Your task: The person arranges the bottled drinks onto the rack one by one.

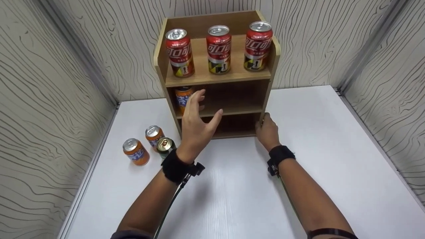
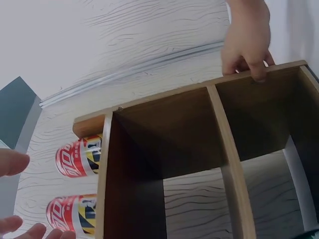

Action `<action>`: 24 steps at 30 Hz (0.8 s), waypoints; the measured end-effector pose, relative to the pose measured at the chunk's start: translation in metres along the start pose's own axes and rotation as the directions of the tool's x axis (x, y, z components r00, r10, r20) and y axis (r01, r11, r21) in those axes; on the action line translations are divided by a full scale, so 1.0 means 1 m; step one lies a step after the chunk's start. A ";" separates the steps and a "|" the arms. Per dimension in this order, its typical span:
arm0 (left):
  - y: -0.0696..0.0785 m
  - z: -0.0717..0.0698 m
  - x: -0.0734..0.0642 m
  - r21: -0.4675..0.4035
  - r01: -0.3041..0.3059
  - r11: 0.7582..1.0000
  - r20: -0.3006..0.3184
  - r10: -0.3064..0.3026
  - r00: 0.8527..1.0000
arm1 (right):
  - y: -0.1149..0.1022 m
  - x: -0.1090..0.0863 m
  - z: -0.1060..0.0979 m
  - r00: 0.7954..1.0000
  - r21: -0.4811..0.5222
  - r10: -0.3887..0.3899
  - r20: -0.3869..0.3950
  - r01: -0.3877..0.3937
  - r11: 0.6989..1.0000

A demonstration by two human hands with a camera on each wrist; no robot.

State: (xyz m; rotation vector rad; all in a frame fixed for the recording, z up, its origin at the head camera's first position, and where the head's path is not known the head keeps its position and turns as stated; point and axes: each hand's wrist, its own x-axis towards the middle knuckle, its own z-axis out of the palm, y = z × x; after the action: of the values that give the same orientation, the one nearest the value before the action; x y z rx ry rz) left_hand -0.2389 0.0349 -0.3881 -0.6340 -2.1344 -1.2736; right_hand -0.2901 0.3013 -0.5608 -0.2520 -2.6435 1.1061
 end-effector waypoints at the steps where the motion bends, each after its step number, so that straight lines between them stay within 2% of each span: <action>1: -0.002 -0.002 -0.001 0.007 0.007 1.000 -0.002 -0.007 1.000 | 0.000 0.000 0.000 1.000 0.002 0.000 -0.006 0.000 1.000; 6: -0.015 -0.008 -0.006 0.030 0.016 0.999 -0.015 -0.016 1.000 | 0.001 0.002 0.000 1.000 0.012 -0.002 -0.029 0.003 1.000; 13: -0.032 -0.015 -0.024 0.079 0.030 0.996 -0.044 -0.026 0.999 | 0.002 -0.002 0.004 1.000 0.006 0.001 0.002 -0.001 1.000; 19: -0.048 -0.025 -0.040 0.091 0.083 0.992 -0.046 -0.079 0.996 | 0.000 -0.004 0.002 1.000 0.001 0.009 -0.007 -0.009 1.000; 24: -0.062 -0.035 -0.054 0.147 0.141 0.979 -0.045 -0.135 0.990 | -0.001 -0.002 0.000 1.000 -0.003 0.006 -0.005 -0.006 1.000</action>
State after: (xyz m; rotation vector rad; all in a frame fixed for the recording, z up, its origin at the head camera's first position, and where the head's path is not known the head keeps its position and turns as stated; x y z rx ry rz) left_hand -0.2322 -0.0292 -0.4498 -0.4038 -2.2525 -1.1723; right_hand -0.2881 0.2996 -0.5605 -0.2635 -2.6419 1.1027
